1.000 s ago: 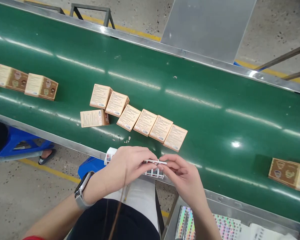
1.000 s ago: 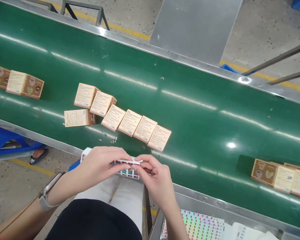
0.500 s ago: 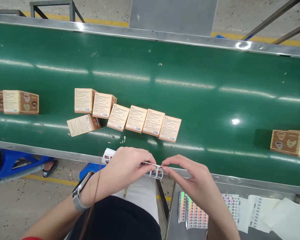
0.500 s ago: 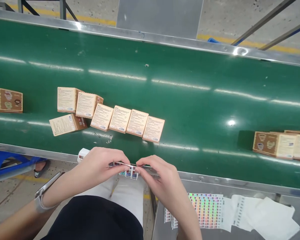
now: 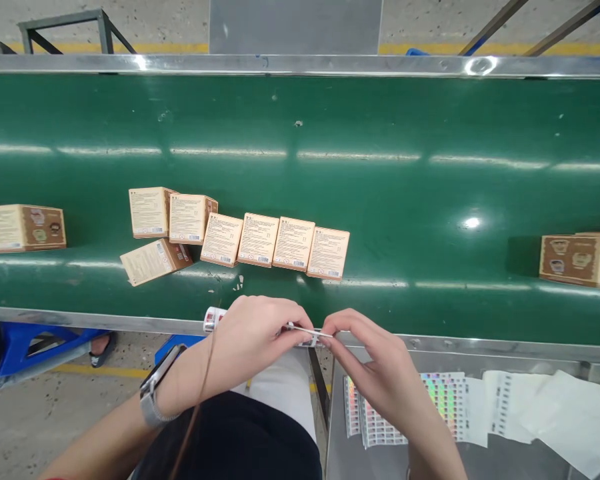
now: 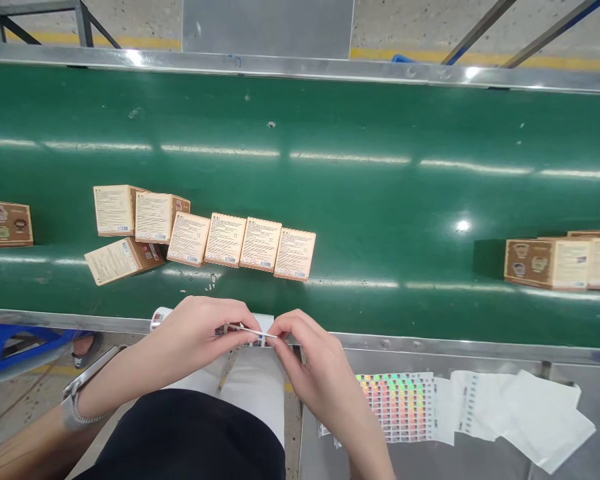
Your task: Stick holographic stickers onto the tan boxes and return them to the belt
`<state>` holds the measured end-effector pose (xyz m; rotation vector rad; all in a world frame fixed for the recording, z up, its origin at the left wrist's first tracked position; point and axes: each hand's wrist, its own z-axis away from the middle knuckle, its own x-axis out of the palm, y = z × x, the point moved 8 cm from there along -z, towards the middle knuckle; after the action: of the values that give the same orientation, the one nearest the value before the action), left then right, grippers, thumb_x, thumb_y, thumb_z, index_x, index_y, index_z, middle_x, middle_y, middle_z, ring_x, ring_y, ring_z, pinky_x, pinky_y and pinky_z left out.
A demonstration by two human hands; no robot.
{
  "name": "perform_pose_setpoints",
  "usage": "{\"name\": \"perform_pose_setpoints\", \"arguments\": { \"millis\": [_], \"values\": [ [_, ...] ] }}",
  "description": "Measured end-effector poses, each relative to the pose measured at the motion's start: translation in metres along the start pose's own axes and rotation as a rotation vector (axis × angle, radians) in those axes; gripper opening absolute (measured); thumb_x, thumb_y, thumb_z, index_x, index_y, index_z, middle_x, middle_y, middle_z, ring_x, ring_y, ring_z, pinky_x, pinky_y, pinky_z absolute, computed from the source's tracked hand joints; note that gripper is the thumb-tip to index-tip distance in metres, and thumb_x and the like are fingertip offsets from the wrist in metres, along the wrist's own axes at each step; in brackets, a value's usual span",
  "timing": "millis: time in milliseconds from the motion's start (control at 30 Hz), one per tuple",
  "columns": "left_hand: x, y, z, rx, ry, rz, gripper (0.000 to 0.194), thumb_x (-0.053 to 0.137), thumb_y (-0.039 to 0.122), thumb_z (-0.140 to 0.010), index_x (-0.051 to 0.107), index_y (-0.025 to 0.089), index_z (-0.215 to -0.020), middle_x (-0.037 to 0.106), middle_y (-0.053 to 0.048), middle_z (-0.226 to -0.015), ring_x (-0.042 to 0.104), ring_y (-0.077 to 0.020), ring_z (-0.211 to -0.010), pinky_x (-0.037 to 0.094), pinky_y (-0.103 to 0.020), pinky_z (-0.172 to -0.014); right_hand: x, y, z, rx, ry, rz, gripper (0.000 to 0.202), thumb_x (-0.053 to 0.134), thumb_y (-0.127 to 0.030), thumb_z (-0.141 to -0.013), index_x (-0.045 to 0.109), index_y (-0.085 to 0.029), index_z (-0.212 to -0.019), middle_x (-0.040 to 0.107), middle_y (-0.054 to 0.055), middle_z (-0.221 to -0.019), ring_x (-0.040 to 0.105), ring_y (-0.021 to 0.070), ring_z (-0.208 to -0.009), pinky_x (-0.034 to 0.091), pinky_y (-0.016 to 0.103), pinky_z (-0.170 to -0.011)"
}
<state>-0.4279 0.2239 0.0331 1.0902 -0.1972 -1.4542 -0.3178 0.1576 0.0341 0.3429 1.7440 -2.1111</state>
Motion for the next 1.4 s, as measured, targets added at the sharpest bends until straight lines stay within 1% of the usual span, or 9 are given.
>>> {"name": "perform_pose_setpoints", "arguments": {
  "millis": [200,367,533,633,733,833,900,1133,1400],
  "values": [
    [0.001,-0.008,-0.005,-0.117,-0.088,-0.023,0.019,0.057,0.023,-0.091,0.073,0.023,-0.08,0.074,0.005,-0.077,0.063,-0.0113,-0.067,0.034,-0.021,-0.057,0.006,0.006,-0.001,-0.004,0.006,0.046,0.015,0.047,-0.02,-0.097,0.059,-0.022,-0.088,0.066,0.001,-0.082,0.063,0.0119,-0.069,0.051,0.022,-0.058],
    [0.002,-0.019,-0.005,-0.162,-0.098,-0.049,0.019,0.056,0.025,-0.093,0.073,0.023,-0.083,0.075,0.005,-0.081,0.065,-0.0135,-0.072,0.036,-0.022,-0.061,0.001,-0.008,-0.001,-0.184,0.203,0.326,0.012,0.056,-0.021,-0.094,0.06,-0.022,-0.105,0.07,0.006,-0.098,0.067,0.0188,-0.088,0.055,0.033,-0.075],
    [0.0,-0.03,-0.01,-0.215,-0.076,-0.065,0.02,0.055,0.027,-0.092,0.073,0.024,-0.085,0.075,0.004,-0.083,0.065,-0.0149,-0.072,0.039,-0.024,-0.062,0.009,-0.02,0.001,-0.327,0.328,0.489,0.019,0.058,-0.007,-0.089,0.063,-0.024,-0.097,0.072,0.006,-0.098,0.067,0.0219,-0.099,0.048,0.043,-0.091],
    [-0.001,-0.042,-0.014,-0.224,-0.032,-0.081,0.02,0.053,0.029,-0.094,0.072,0.023,-0.089,0.075,0.003,-0.083,0.067,-0.0169,-0.075,0.044,-0.027,-0.065,0.005,0.007,-0.004,-0.189,0.388,0.249,0.013,0.059,-0.012,-0.089,0.063,-0.025,-0.091,0.071,0.005,-0.101,0.066,0.0219,-0.104,0.049,0.042,-0.091],
    [0.001,-0.045,-0.022,-0.046,0.034,-0.155,0.018,0.055,0.024,-0.093,0.07,0.021,-0.083,0.074,-0.002,-0.107,0.065,-0.0234,-0.103,0.05,-0.036,-0.086,-0.006,0.067,-0.015,0.148,0.565,-0.159,0.005,0.06,-0.027,-0.09,0.062,-0.023,-0.087,0.067,0.008,-0.119,0.062,0.0225,-0.113,0.051,0.042,-0.092],
    [0.009,-0.044,-0.027,0.184,0.079,-0.274,0.019,0.059,0.019,-0.09,0.068,0.018,-0.074,0.049,-0.005,-0.148,0.039,-0.0328,-0.139,0.032,-0.054,-0.113,-0.005,0.117,-0.028,0.365,0.752,-0.488,0.02,0.062,-0.04,-0.087,0.064,-0.021,-0.09,0.061,0.011,-0.131,0.06,0.0233,-0.118,0.048,0.045,-0.098],
    [0.016,-0.05,-0.03,0.239,0.07,-0.331,0.019,0.06,0.018,-0.09,0.067,0.017,-0.073,0.038,-0.005,-0.156,0.027,-0.035,-0.146,0.021,-0.06,-0.118,0.003,0.133,-0.041,0.398,0.786,-0.621,0.027,0.063,-0.045,-0.084,0.065,-0.019,-0.093,0.062,0.012,-0.13,0.061,0.0236,-0.116,0.048,0.044,-0.098],
    [0.023,-0.066,-0.035,0.265,0.057,-0.358,0.021,0.06,0.017,-0.09,0.066,0.017,-0.069,0.033,-0.001,-0.158,0.018,-0.0314,-0.149,0.02,-0.056,-0.121,0.012,0.133,-0.052,0.399,0.9,-0.634,0.027,0.068,-0.044,-0.078,0.064,-0.018,-0.085,0.064,0.011,-0.123,0.063,0.0222,-0.106,0.051,0.039,-0.088],
    [0.022,-0.07,-0.033,0.289,0.072,-0.303,0.023,0.059,0.017,-0.089,0.065,0.017,-0.067,0.034,-0.001,-0.157,0.02,-0.0299,-0.149,0.019,-0.053,-0.122,0.013,0.116,-0.053,0.389,1.011,-0.328,0.025,0.063,-0.043,-0.083,0.058,-0.019,-0.085,0.063,0.011,-0.113,0.064,0.0192,-0.099,0.051,0.037,-0.09]
  ]
}}
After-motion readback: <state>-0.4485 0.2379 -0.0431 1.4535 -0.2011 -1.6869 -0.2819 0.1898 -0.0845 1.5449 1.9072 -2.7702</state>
